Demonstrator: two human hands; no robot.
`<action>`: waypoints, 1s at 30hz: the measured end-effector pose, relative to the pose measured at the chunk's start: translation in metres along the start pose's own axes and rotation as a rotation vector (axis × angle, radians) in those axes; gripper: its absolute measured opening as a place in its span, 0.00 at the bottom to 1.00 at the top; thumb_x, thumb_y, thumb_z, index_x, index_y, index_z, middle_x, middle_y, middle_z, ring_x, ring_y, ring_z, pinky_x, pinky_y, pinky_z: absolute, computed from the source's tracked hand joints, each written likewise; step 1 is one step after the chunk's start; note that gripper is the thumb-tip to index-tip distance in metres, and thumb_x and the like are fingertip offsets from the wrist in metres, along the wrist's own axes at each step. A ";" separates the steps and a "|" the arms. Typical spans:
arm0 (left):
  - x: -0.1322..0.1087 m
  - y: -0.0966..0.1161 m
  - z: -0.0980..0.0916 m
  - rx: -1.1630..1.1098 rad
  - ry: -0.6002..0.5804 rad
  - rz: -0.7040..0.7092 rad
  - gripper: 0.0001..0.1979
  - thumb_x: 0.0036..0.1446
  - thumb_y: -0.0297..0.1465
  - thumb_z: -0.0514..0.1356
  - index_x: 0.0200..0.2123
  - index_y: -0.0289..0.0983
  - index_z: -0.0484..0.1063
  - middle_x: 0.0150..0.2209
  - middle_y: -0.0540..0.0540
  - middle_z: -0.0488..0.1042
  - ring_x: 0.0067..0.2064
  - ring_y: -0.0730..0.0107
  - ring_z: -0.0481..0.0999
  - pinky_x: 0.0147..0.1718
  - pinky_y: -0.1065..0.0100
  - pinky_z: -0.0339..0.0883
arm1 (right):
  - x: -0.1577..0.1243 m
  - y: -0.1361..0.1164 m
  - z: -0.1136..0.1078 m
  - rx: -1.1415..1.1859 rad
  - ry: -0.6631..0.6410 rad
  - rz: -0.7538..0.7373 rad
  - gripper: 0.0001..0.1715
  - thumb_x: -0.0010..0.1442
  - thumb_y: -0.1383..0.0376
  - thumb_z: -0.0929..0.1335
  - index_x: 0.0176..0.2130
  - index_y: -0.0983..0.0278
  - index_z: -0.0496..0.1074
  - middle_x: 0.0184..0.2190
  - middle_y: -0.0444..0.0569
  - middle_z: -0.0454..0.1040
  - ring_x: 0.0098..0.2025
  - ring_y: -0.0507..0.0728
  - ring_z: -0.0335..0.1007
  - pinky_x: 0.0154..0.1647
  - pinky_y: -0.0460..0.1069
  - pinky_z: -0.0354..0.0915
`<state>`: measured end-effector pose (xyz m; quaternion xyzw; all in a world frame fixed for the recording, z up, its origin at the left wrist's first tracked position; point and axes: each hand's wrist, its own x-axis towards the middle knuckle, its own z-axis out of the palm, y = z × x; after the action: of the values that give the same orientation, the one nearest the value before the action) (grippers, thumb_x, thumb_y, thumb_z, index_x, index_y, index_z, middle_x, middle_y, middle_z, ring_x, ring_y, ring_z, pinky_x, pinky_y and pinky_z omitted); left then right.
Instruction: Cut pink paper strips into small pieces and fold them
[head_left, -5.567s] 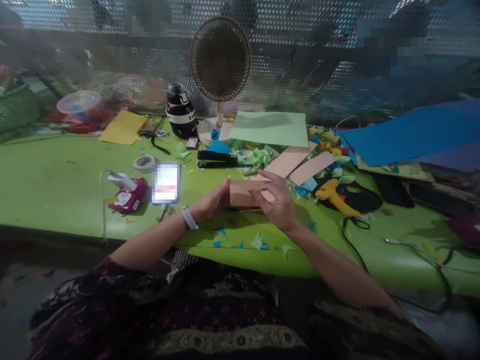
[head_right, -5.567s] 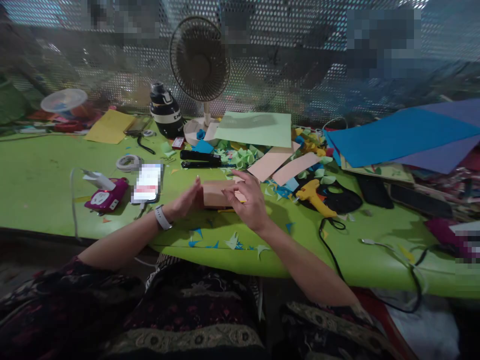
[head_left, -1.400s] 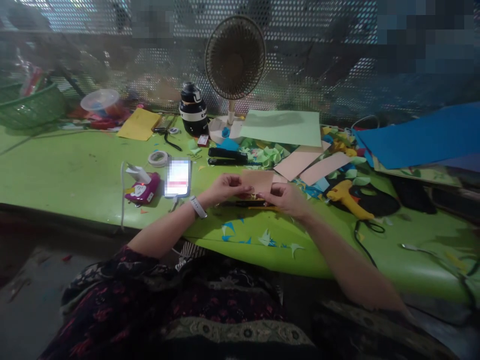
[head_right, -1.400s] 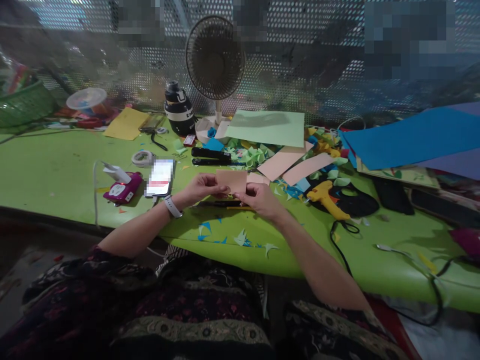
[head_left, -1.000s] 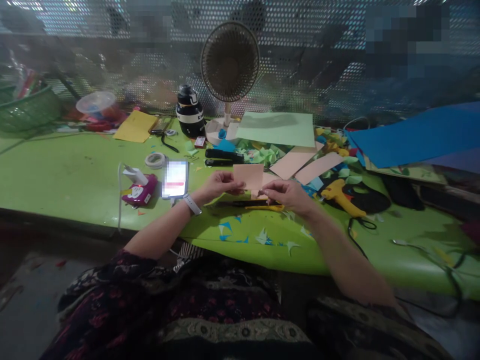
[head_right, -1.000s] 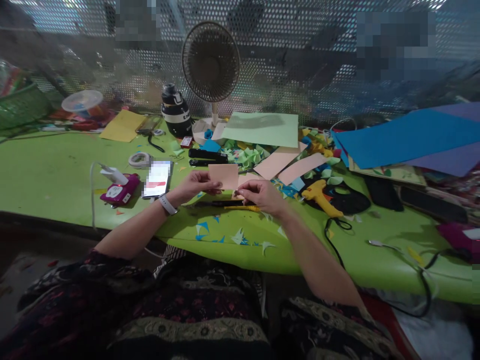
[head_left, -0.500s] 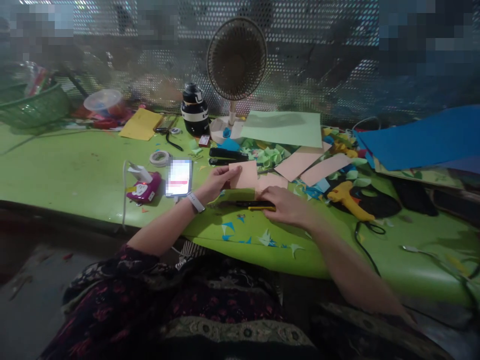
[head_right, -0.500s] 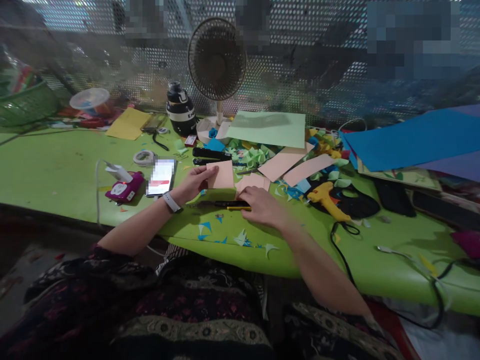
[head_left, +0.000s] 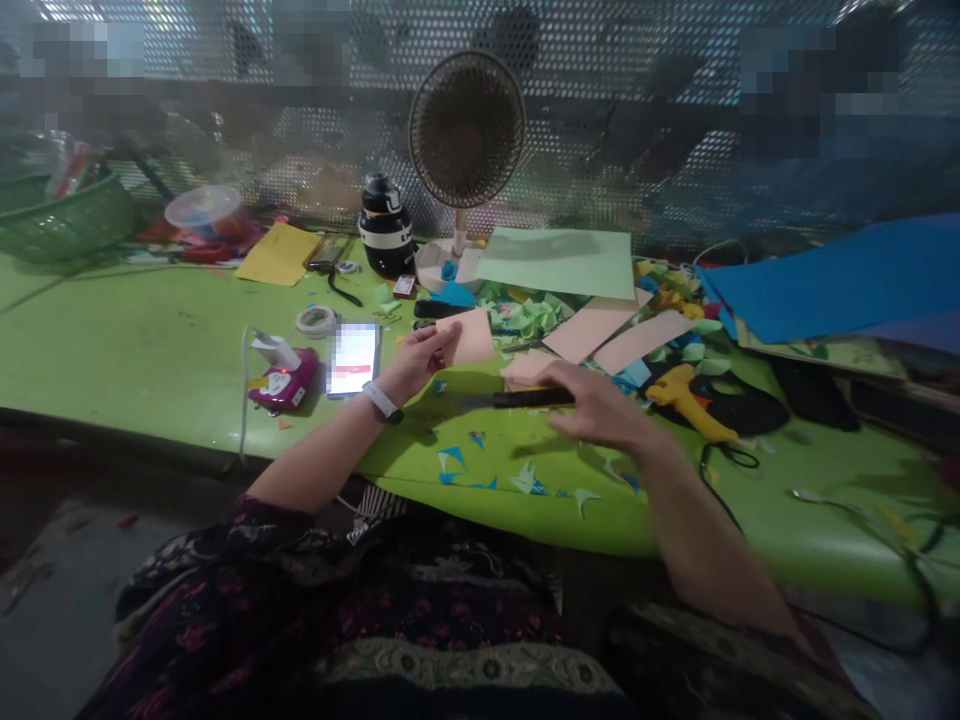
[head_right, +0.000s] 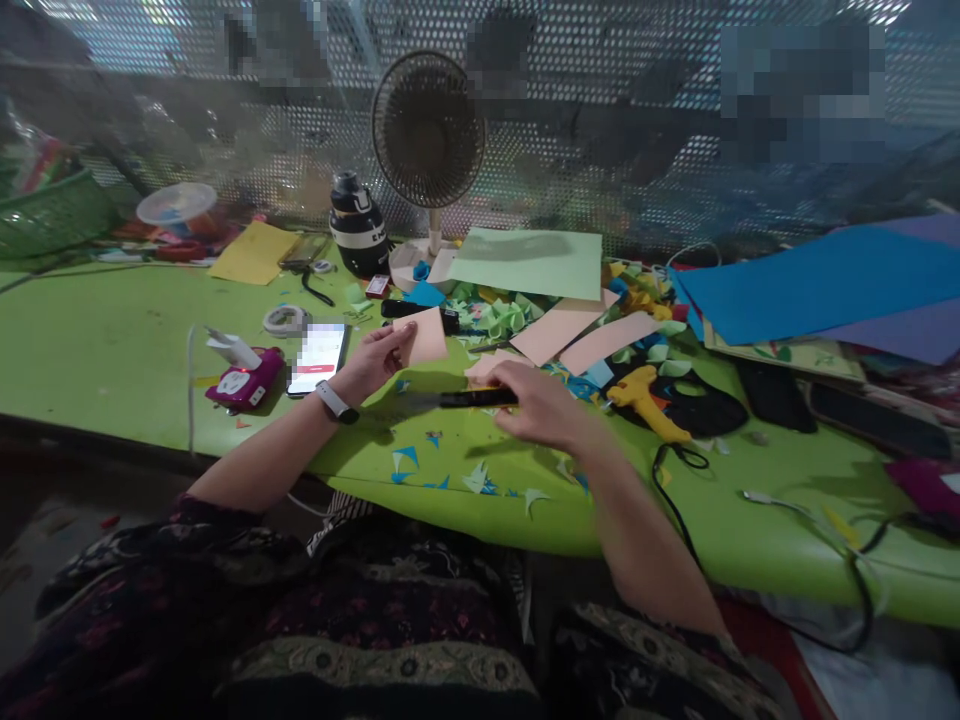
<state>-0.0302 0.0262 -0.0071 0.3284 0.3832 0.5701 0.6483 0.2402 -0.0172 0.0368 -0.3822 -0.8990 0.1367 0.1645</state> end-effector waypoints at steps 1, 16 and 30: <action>0.001 0.000 -0.001 -0.009 -0.002 -0.004 0.15 0.44 0.35 0.75 0.32 0.33 0.78 0.27 0.49 0.78 0.27 0.77 0.76 0.26 0.74 0.69 | -0.002 0.004 -0.006 -0.021 0.086 0.040 0.16 0.50 0.68 0.66 0.41 0.61 0.69 0.39 0.50 0.76 0.39 0.60 0.71 0.39 0.51 0.64; 0.001 0.001 -0.003 -0.012 -0.017 -0.021 0.17 0.44 0.36 0.75 0.32 0.33 0.76 0.27 0.50 0.77 0.25 0.80 0.73 0.24 0.76 0.67 | -0.006 0.024 -0.016 -0.318 0.353 0.243 0.14 0.51 0.67 0.66 0.40 0.60 0.68 0.40 0.54 0.77 0.43 0.66 0.72 0.39 0.55 0.65; -0.001 0.001 -0.002 0.010 -0.014 -0.017 0.17 0.43 0.36 0.76 0.32 0.33 0.77 0.28 0.49 0.77 0.27 0.78 0.74 0.26 0.75 0.67 | -0.006 0.020 -0.015 -0.308 0.314 0.229 0.14 0.52 0.66 0.66 0.41 0.61 0.69 0.40 0.55 0.78 0.43 0.66 0.73 0.41 0.55 0.66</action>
<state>-0.0322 0.0256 -0.0071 0.3325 0.3842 0.5603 0.6541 0.2628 -0.0062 0.0417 -0.5186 -0.8236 -0.0452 0.2253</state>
